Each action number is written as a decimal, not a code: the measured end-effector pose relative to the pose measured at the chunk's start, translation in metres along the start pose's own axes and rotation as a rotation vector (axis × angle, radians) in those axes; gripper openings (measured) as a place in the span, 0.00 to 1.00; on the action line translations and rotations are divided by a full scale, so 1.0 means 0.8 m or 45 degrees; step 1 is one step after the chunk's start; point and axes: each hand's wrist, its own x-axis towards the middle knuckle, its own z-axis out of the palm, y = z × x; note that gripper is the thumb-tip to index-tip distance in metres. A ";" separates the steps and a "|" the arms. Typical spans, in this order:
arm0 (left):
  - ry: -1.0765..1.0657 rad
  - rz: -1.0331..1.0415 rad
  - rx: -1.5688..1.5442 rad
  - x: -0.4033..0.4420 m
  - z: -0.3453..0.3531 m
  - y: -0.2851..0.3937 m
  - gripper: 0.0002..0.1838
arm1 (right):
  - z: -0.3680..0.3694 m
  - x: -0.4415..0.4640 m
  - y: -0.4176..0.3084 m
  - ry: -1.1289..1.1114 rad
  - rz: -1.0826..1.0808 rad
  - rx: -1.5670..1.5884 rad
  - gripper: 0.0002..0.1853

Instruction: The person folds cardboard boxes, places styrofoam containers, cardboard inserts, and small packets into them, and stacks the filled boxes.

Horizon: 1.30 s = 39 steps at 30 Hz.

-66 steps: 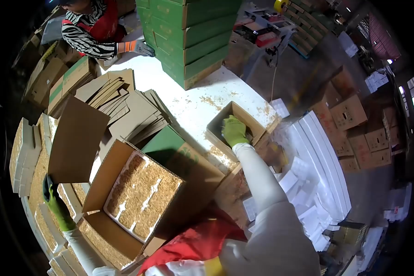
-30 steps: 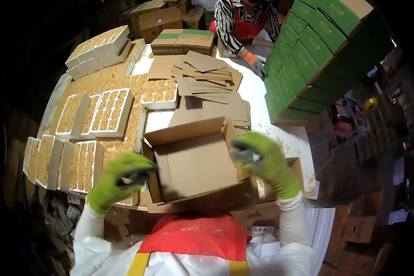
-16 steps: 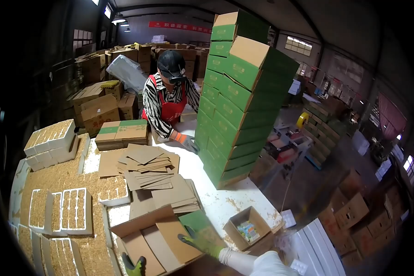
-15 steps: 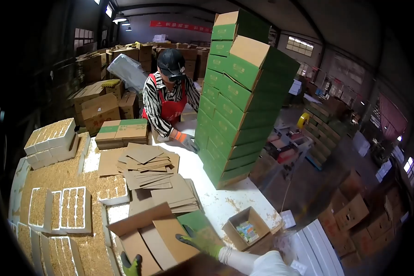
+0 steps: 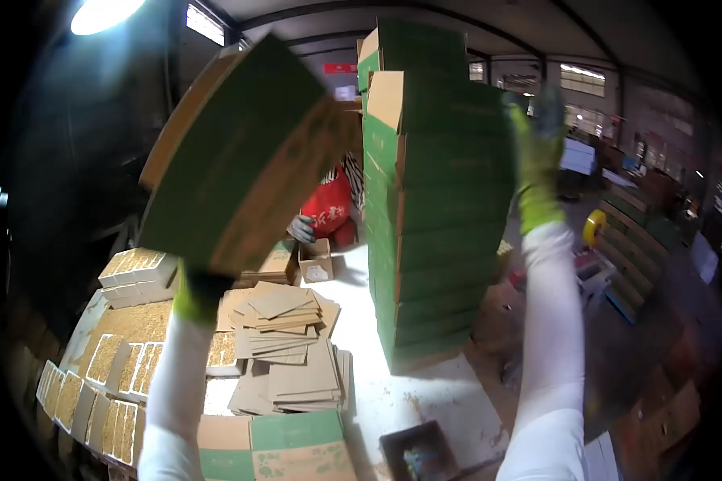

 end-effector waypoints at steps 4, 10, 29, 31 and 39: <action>-0.253 -0.067 -0.017 0.166 0.131 -0.039 0.33 | -0.102 0.091 0.155 -0.347 0.994 -0.122 0.32; -1.014 -0.166 0.888 0.308 0.180 -0.093 0.35 | -0.099 0.069 0.241 -0.357 0.443 -0.336 0.22; -0.215 -0.719 1.253 0.210 0.048 -0.179 0.35 | -0.132 0.023 0.281 -0.208 -0.145 -0.808 0.23; -0.256 -0.894 1.616 0.089 -0.025 -0.161 0.30 | -0.153 -0.008 0.265 -0.125 -0.162 -1.160 0.25; 1.249 -0.501 2.301 -0.502 -0.357 0.034 0.28 | -0.034 -0.578 -0.238 -1.272 1.479 -0.515 0.27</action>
